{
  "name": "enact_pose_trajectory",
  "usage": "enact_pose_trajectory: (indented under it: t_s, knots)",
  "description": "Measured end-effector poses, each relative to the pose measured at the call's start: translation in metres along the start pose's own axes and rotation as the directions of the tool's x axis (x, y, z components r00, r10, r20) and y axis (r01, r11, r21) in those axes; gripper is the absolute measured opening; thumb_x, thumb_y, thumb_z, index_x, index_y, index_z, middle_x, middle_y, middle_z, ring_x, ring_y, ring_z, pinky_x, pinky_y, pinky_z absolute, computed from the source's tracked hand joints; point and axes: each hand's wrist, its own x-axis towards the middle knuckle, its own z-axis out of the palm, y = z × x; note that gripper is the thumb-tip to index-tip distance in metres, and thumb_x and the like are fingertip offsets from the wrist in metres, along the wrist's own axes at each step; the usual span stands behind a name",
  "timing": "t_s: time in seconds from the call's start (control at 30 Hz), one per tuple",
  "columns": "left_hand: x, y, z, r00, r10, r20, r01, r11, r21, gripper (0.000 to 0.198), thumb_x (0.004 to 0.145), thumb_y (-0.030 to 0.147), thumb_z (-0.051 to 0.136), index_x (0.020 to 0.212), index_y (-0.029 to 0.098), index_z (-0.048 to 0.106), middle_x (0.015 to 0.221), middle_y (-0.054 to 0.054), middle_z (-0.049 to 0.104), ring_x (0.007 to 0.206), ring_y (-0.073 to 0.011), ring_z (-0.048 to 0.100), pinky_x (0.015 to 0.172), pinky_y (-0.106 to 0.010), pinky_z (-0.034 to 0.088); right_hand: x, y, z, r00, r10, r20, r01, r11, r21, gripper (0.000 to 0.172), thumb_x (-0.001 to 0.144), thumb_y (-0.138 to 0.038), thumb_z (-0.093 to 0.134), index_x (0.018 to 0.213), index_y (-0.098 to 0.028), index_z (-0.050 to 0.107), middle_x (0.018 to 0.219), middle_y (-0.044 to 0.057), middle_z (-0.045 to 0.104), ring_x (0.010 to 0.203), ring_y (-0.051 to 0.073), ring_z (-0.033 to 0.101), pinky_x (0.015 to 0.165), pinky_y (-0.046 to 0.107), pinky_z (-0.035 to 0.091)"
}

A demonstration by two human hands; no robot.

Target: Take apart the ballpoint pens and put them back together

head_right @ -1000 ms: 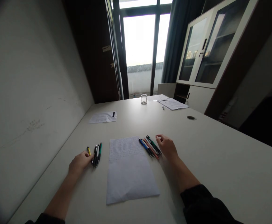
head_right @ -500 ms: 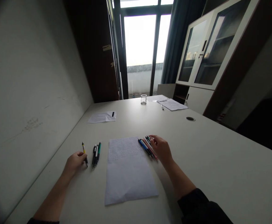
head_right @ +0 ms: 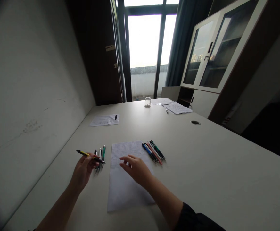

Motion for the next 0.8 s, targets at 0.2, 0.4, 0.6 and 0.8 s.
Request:
enact_pose_trajectory:
  t_s: [0.2,0.4,0.6,0.8]
  knots:
    - [-0.022,-0.02,0.033,0.978,-0.09,0.187,0.096,0.995,-0.019,0.028,0.082,0.041,0.068,0.088,0.014,0.061,0.091,-0.008,0.07,0.066,-0.0158,0.067,0.06,-0.027,0.05,-0.003,-0.014,0.02,0.998,0.006,0.066,-0.01,0.998,0.061,0.022,0.093,-0.038,0.058,0.104,-0.023,0.07,0.091,0.004,0.07,0.072,0.014,0.062,0.068,0.026,0.047]
    - [-0.027,-0.029,0.041,0.994,0.055,0.09,-0.066,0.991,0.119,0.059,0.084,0.042,0.068,0.133,0.021,0.042,0.09,-0.007,0.071,0.069,-0.017,0.066,0.064,-0.029,0.049,-0.005,-0.012,0.026,0.998,0.046,0.035,-0.049,0.996,0.076,0.008,0.087,-0.028,0.065,0.086,-0.021,0.07,0.078,0.001,0.069,0.066,0.013,0.059,0.062,0.023,0.044]
    - [-0.029,-0.028,0.046,0.992,0.113,0.055,-0.118,0.988,0.098,0.087,0.085,0.041,0.068,0.149,0.03,0.009,0.093,-0.006,0.073,0.087,-0.022,0.071,0.083,-0.041,0.054,-0.007,-0.011,0.03,0.998,0.062,0.028,-0.065,0.993,0.094,0.004,0.082,-0.024,0.065,0.082,-0.021,0.067,0.074,0.0,0.066,0.062,0.013,0.056,0.059,0.024,0.043]
    - [-0.03,-0.028,0.047,0.991,0.123,0.043,-0.126,0.99,0.064,0.072,0.084,0.037,0.069,0.14,0.026,0.025,0.09,-0.006,0.072,0.084,-0.023,0.072,0.084,-0.045,0.056,-0.008,-0.014,0.023,0.996,0.082,0.046,-0.085,0.993,0.081,0.003,0.082,-0.022,0.065,0.083,-0.02,0.067,0.076,0.0,0.067,0.064,0.013,0.056,0.061,0.023,0.043]
